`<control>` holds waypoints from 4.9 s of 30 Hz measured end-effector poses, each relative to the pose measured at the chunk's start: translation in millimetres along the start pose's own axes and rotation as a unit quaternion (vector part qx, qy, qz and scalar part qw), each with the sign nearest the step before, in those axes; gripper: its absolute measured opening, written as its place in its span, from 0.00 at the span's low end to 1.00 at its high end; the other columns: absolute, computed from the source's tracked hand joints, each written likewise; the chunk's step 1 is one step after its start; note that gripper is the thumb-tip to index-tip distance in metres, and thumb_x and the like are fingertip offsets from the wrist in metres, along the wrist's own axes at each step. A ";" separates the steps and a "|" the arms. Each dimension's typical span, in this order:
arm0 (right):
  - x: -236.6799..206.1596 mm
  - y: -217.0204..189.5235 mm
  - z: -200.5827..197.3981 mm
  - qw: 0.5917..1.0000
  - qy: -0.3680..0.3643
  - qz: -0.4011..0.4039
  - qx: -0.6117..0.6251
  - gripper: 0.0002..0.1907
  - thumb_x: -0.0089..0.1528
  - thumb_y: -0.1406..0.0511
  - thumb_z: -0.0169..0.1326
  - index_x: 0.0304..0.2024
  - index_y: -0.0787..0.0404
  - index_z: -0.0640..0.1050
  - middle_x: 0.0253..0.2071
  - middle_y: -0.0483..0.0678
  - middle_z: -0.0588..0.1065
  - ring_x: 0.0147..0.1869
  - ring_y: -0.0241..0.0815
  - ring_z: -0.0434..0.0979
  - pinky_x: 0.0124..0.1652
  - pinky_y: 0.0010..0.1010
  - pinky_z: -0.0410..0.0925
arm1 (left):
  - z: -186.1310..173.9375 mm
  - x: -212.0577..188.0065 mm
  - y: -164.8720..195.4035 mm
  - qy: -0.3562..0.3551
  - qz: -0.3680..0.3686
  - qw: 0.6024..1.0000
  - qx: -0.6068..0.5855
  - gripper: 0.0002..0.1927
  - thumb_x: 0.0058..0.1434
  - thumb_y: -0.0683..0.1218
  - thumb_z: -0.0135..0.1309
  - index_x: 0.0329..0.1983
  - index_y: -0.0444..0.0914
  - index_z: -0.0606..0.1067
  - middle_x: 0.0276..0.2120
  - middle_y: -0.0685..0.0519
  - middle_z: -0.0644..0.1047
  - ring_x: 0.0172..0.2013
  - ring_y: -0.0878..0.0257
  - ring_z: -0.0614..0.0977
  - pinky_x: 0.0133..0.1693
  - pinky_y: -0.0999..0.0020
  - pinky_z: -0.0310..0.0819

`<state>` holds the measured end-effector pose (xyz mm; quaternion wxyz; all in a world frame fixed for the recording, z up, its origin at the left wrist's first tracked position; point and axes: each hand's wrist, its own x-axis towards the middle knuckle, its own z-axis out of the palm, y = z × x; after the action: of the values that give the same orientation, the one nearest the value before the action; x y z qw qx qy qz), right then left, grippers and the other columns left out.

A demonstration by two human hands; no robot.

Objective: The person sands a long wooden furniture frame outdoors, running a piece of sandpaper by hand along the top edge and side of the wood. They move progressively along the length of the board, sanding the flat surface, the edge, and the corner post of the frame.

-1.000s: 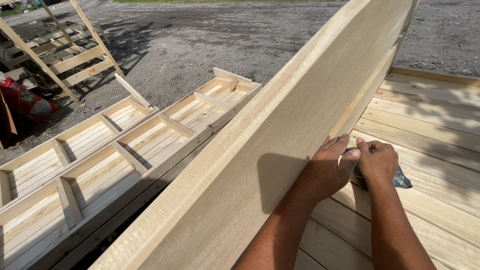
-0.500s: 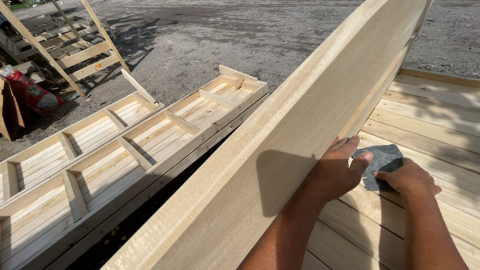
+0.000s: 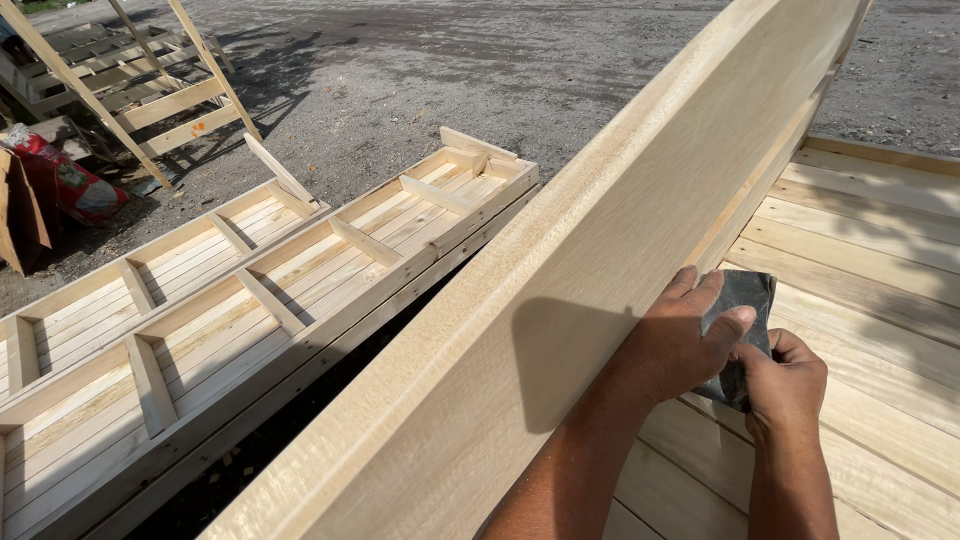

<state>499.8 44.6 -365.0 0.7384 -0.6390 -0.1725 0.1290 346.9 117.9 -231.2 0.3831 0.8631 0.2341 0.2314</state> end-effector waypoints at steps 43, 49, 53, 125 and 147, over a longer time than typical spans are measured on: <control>30.1 -86.8 102.2 0.919 -0.175 0.032 0.351 0.25 0.70 0.52 0.44 0.60 0.61 0.60 0.53 0.50 0.64 0.52 0.41 0.62 0.47 0.34 0.60 | -5.7 3.4 10.2 -0.051 -0.022 0.998 0.008 0.42 0.70 0.66 0.37 0.78 0.35 0.51 0.75 0.32 0.51 0.76 0.40 0.48 0.70 0.45 0.44; -5.0 -57.0 100.9 0.924 -0.172 -0.035 0.339 0.27 0.70 0.51 0.42 0.62 0.61 0.58 0.55 0.50 0.62 0.55 0.41 0.60 0.49 0.35 0.59 | 3.0 4.6 4.1 -0.020 0.013 0.998 0.053 0.44 0.65 0.67 0.36 0.79 0.42 0.50 0.74 0.33 0.51 0.74 0.37 0.48 0.67 0.43 0.44; 29.1 -71.6 98.1 0.913 -0.186 0.011 0.362 0.28 0.70 0.50 0.41 0.63 0.60 0.57 0.57 0.51 0.61 0.57 0.42 0.59 0.51 0.35 0.58 | 10.3 15.1 -5.1 -0.026 0.051 0.995 0.078 0.44 0.69 0.69 0.34 0.81 0.41 0.47 0.75 0.32 0.50 0.76 0.38 0.44 0.71 0.42 0.35; -92.8 -36.6 99.7 0.871 -0.244 0.011 0.426 0.40 0.71 0.42 0.35 0.75 0.59 0.51 0.70 0.51 0.60 0.72 0.47 0.60 0.66 0.39 0.59 | -18.9 -20.2 41.7 -0.011 -0.105 0.994 0.006 0.41 0.70 0.67 0.25 0.77 0.37 0.52 0.73 0.36 0.55 0.74 0.41 0.52 0.71 0.49 0.44; -77.7 -110.4 114.7 0.978 -0.094 0.093 0.162 0.31 0.70 0.47 0.37 0.66 0.60 0.65 0.56 0.52 0.72 0.56 0.45 0.73 0.55 0.35 0.67 | -22.3 -146.6 -4.4 0.080 0.130 0.982 -0.115 0.24 0.73 0.47 0.38 0.64 0.27 0.71 0.68 0.34 0.68 0.73 0.39 0.63 0.71 0.54 0.55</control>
<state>377.8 99.2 -248.7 0.7976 -0.5090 -0.1577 0.2827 218.2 47.7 -253.5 0.4264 0.8151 0.1216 0.3728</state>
